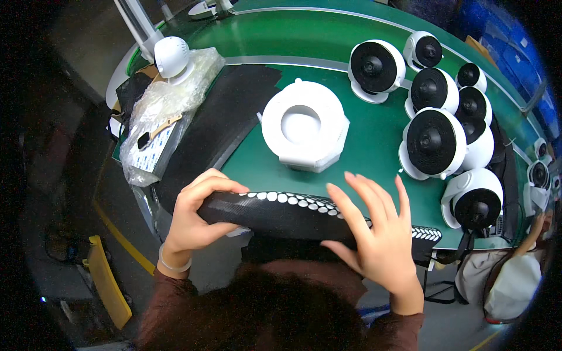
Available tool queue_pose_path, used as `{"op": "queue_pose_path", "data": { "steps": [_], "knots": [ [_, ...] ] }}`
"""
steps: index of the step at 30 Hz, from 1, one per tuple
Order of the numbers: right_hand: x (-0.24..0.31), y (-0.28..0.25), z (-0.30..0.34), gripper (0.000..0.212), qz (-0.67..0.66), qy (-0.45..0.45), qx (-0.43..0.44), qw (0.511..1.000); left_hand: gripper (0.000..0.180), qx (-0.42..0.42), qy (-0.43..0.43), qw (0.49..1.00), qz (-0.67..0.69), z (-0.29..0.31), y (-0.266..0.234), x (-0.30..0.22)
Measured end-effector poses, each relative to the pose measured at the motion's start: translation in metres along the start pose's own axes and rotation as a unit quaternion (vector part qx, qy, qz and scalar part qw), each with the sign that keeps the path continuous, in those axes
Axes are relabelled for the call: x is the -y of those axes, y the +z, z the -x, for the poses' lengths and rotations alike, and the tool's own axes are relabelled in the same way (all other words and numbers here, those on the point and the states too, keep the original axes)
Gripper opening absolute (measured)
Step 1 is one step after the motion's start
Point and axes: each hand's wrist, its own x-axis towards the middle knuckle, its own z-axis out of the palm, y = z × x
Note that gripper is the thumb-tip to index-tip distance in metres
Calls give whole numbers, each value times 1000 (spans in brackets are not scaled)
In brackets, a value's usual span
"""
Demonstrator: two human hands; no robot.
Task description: Applying small black adhesive rubber pads to the base of electronic camera housings on an assembly line.
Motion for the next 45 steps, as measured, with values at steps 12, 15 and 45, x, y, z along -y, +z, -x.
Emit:
{"op": "queue_pose_path", "data": {
  "steps": [12,15,45],
  "knots": [
    [-41,14,3,40,80,-51,-153,984,20,5,29,999,-37,-14,5,4],
    [-35,-7,5,38,54,-76,-147,985,21,81,-12,997,2,-14,1,9],
    [-16,-13,9,39,51,-139,21,989,52,207,188,916,-289,-39,64,-19]
  ]
}}
